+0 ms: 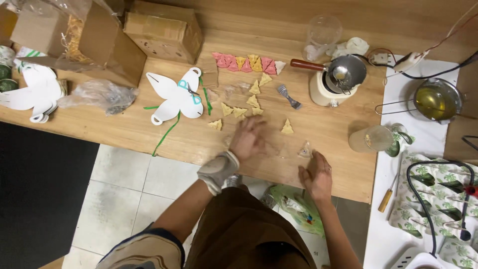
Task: The recorder prepares and packages small wax products into plastic bags and boxes.
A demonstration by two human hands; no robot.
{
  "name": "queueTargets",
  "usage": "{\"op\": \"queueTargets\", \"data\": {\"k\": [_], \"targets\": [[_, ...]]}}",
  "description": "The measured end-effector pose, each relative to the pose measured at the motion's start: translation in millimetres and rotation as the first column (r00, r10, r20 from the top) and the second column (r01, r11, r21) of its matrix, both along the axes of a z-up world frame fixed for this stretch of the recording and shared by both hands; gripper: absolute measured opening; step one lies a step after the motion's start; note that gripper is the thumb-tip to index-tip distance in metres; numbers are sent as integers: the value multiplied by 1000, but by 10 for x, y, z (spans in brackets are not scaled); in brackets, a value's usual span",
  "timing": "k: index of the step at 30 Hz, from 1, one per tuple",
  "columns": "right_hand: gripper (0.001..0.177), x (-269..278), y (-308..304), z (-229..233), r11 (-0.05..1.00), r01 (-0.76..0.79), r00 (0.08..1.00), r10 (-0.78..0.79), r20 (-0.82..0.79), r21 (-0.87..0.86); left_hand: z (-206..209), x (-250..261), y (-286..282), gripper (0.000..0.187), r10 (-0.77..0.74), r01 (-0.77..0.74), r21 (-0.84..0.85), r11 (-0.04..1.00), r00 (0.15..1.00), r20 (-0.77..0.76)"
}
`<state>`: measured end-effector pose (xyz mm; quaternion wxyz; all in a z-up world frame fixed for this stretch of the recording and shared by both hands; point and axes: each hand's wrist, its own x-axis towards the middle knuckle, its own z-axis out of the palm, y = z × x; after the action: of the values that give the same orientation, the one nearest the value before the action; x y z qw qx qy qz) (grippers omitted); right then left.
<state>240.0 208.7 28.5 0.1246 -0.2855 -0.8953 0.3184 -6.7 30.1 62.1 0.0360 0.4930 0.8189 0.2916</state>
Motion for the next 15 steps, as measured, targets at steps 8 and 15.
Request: {"op": "queueTargets", "data": {"k": [8, 15], "targets": [[48, 95, -296, -44, 967, 253, 965, -252, 67, -8, -277, -1794, -616, 39, 168, -271, -423, 865, 950, -264], [34, -616, -1214, 416, 846, 524, 847, -530, -40, -102, -422, -2223, -767, 52, -91, 23, -332, 943, 978, -190]]}}
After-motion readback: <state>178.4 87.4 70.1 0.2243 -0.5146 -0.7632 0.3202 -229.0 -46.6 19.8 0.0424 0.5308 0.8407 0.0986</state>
